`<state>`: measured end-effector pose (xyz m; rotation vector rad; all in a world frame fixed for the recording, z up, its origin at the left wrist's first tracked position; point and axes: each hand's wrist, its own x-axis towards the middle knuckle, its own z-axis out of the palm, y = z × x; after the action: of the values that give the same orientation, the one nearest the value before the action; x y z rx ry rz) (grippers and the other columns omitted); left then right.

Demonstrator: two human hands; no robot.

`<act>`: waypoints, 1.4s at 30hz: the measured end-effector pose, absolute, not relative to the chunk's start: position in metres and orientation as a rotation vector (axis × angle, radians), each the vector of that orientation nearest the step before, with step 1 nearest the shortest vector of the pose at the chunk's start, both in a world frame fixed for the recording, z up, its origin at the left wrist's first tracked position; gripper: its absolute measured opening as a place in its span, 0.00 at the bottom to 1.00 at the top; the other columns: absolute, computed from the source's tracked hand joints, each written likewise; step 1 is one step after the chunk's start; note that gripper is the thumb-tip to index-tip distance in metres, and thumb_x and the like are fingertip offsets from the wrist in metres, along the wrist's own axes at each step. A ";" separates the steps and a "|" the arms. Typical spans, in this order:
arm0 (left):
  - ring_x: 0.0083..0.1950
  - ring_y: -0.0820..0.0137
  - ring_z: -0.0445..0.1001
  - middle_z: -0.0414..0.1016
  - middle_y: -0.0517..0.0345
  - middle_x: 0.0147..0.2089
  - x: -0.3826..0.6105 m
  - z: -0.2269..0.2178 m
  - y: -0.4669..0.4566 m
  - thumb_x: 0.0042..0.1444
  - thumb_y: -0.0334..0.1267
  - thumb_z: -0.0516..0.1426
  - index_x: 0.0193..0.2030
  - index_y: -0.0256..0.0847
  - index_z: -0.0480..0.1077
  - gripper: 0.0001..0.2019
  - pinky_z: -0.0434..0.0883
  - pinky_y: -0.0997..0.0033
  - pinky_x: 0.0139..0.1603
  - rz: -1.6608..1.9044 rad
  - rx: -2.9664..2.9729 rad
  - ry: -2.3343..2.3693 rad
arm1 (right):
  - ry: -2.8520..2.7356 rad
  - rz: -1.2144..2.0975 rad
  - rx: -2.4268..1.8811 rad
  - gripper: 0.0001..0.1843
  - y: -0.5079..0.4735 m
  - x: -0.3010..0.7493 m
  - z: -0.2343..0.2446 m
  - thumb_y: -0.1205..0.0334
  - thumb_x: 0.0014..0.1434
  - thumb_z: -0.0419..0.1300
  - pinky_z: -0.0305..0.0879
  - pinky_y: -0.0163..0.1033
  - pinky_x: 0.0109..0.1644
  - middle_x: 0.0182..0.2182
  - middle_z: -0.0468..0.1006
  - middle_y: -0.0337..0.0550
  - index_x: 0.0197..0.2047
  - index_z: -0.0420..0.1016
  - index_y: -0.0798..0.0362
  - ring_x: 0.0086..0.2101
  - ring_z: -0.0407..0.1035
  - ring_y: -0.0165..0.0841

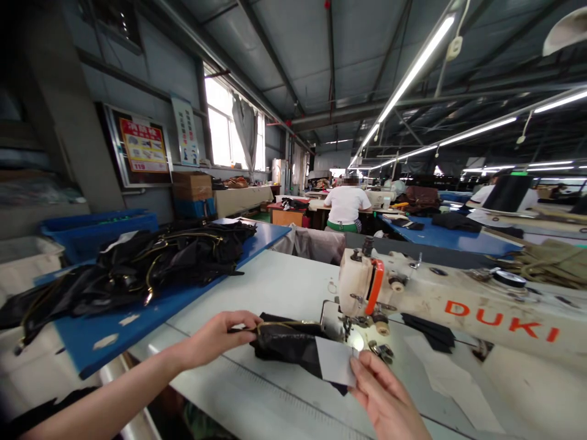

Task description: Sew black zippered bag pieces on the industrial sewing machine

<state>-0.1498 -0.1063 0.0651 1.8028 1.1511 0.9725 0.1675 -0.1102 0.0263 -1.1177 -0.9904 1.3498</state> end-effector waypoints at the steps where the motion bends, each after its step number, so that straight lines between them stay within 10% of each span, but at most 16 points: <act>1: 0.40 0.69 0.72 0.76 0.56 0.38 -0.152 0.072 -0.106 0.53 0.42 0.60 0.33 0.37 0.72 0.09 0.68 0.70 0.45 0.964 1.705 1.109 | -0.998 1.364 -1.111 0.20 -0.110 0.167 0.026 0.46 0.40 0.70 0.72 0.42 0.40 0.32 0.76 0.41 0.32 0.74 0.49 0.36 0.72 0.41; 11: 0.27 0.77 0.65 0.71 0.62 0.26 -0.155 0.130 -0.128 0.45 0.42 0.65 0.29 0.34 0.72 0.12 0.60 0.78 0.31 0.849 1.372 0.987 | -1.764 0.904 -1.175 0.15 -0.100 0.102 0.032 0.49 0.56 0.56 0.62 0.36 0.30 0.27 0.69 0.37 0.41 0.69 0.49 0.28 0.66 0.34; 16: 0.29 0.76 0.65 0.69 0.64 0.27 -0.144 0.154 -0.146 0.53 0.39 0.59 0.29 0.35 0.71 0.08 0.61 0.78 0.31 0.825 1.726 1.227 | -1.676 1.310 -0.946 0.20 -0.130 0.068 0.063 0.46 0.56 0.55 0.63 0.39 0.45 0.38 0.76 0.42 0.49 0.70 0.47 0.41 0.69 0.39; 25: 0.33 0.74 0.66 0.70 0.64 0.30 -0.112 0.138 -0.103 0.54 0.36 0.57 0.31 0.38 0.71 0.05 0.62 0.76 0.37 0.667 2.106 1.141 | -0.883 2.012 -0.649 0.18 -0.123 0.041 0.049 0.49 0.49 0.60 0.66 0.41 0.40 0.26 0.77 0.42 0.37 0.75 0.56 0.32 0.72 0.39; 37: 0.30 0.75 0.63 0.65 0.65 0.29 -0.071 0.065 -0.059 0.46 0.31 0.59 0.57 0.43 0.64 0.28 0.58 0.76 0.33 0.614 1.515 0.798 | -0.958 1.558 -1.040 0.20 -0.105 0.098 0.008 0.43 0.47 0.64 0.64 0.37 0.35 0.28 0.77 0.41 0.31 0.76 0.53 0.32 0.70 0.37; 42: 0.33 0.72 0.66 0.69 0.61 0.31 -0.060 0.070 -0.064 0.48 0.29 0.54 0.40 0.39 0.75 0.14 0.62 0.74 0.34 0.548 1.898 0.986 | -1.300 1.171 -1.215 0.21 -0.097 0.104 -0.002 0.45 0.56 0.54 0.62 0.39 0.35 0.25 0.74 0.42 0.29 0.75 0.54 0.32 0.68 0.39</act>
<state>-0.0604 -0.0642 0.0700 1.8982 0.9860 0.5482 0.1037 -0.0974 -0.0016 -1.2154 -1.3002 1.1710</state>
